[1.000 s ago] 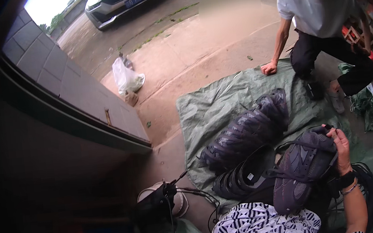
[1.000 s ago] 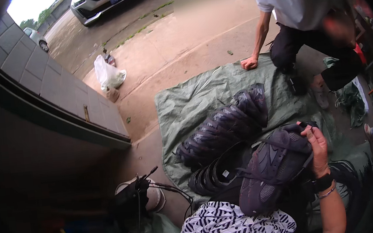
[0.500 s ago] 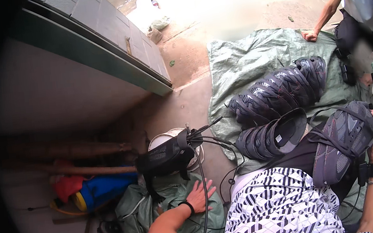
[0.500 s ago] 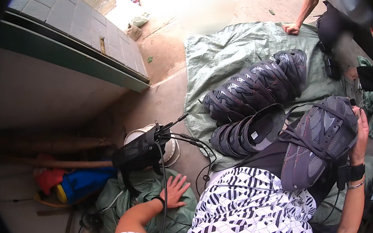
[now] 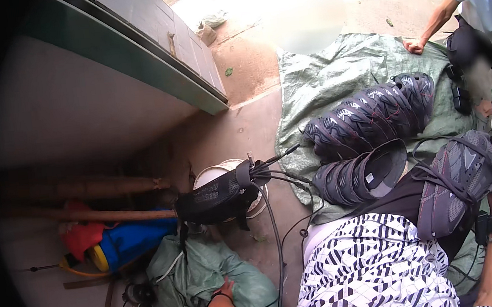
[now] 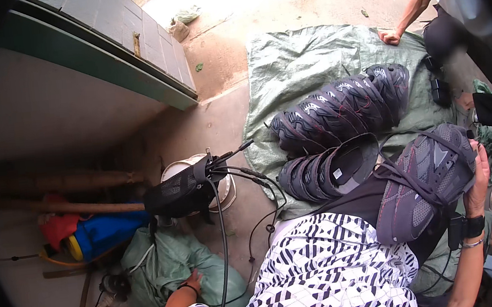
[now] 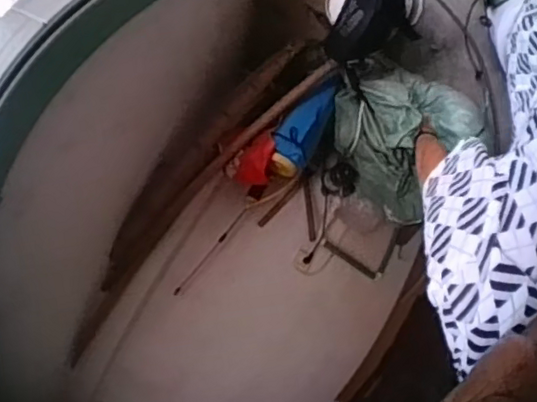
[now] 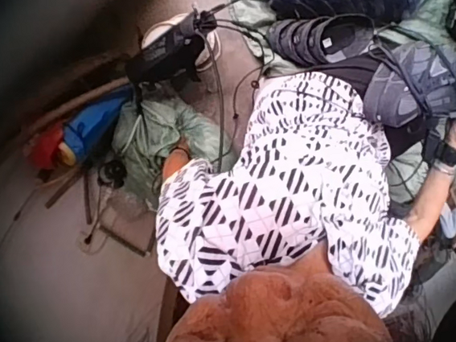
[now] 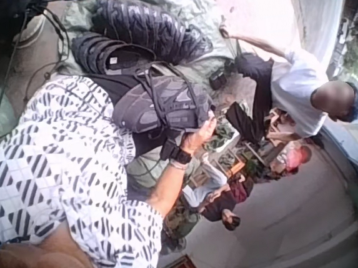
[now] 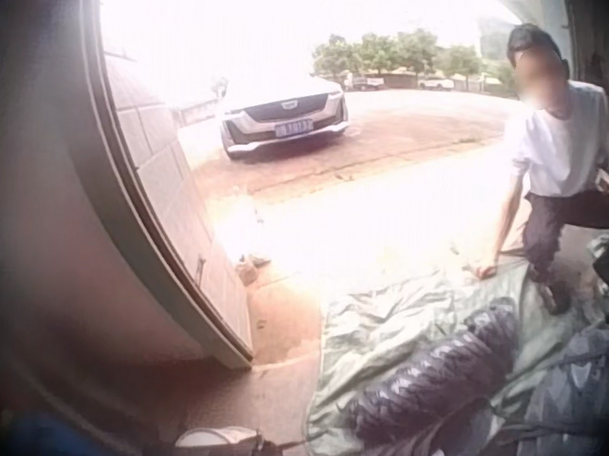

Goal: The recorder is preparing shoe components, specifically laces or straps, for manufacturing.

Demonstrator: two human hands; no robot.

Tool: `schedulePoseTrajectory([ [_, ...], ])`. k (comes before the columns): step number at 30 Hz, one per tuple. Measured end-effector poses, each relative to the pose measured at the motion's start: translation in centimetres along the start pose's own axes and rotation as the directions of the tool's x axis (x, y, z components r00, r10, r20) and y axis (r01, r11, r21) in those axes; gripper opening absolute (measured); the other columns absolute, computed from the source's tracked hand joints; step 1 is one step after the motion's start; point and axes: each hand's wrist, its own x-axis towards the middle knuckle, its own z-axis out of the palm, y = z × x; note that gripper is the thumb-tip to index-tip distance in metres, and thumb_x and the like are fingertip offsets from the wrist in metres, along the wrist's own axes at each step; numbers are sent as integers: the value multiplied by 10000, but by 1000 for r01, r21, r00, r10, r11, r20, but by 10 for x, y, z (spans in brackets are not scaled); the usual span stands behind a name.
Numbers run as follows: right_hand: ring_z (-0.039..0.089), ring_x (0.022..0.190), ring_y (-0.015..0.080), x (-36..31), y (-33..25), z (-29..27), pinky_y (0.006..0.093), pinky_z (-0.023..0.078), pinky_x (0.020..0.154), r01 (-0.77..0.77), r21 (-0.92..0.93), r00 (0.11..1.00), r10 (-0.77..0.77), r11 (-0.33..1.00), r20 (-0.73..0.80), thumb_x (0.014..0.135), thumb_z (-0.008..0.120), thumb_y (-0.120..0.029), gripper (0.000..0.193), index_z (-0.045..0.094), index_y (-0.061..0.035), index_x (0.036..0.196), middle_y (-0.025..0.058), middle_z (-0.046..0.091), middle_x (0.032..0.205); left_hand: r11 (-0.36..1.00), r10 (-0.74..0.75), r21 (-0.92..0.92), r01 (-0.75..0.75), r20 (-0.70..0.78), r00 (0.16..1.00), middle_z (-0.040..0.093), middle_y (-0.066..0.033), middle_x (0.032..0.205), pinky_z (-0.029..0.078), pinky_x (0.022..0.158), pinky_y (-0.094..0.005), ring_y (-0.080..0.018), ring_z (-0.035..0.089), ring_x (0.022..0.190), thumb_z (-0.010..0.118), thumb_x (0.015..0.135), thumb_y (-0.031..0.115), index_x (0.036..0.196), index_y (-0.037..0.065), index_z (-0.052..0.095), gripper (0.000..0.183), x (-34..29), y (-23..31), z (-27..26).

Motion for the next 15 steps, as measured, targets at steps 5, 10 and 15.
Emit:
schedulePoseTrajectory([
  [5,525,1133,165,7,0,-9,304,380,1014,-48,-1,997,48,999,59,971,431,-175,364,443,-5,1293,73,533,1250,889,-450,-128,439,-83,889,209,-90,1517,327,1034,-377,-266,289,1351,425,923,467,1407,239,352,539,-27,-70,22],
  [10,527,1127,165,5,-2,-4,305,386,1010,-51,19,997,50,999,60,970,434,-175,364,439,-6,1292,75,533,1245,968,-246,155,198,437,865,475,-95,1375,367,988,-382,-270,465,1234,443,834,462,1295,108,527,587,-16,17,-125],
  [15,527,1128,165,1,6,8,304,389,1007,-28,56,999,31,998,-43,969,433,-174,361,443,-5,1289,78,532,1246,963,-263,-11,270,189,946,529,-96,1322,355,975,-486,-256,505,1201,498,801,492,1242,105,576,593,24,87,-157],
])
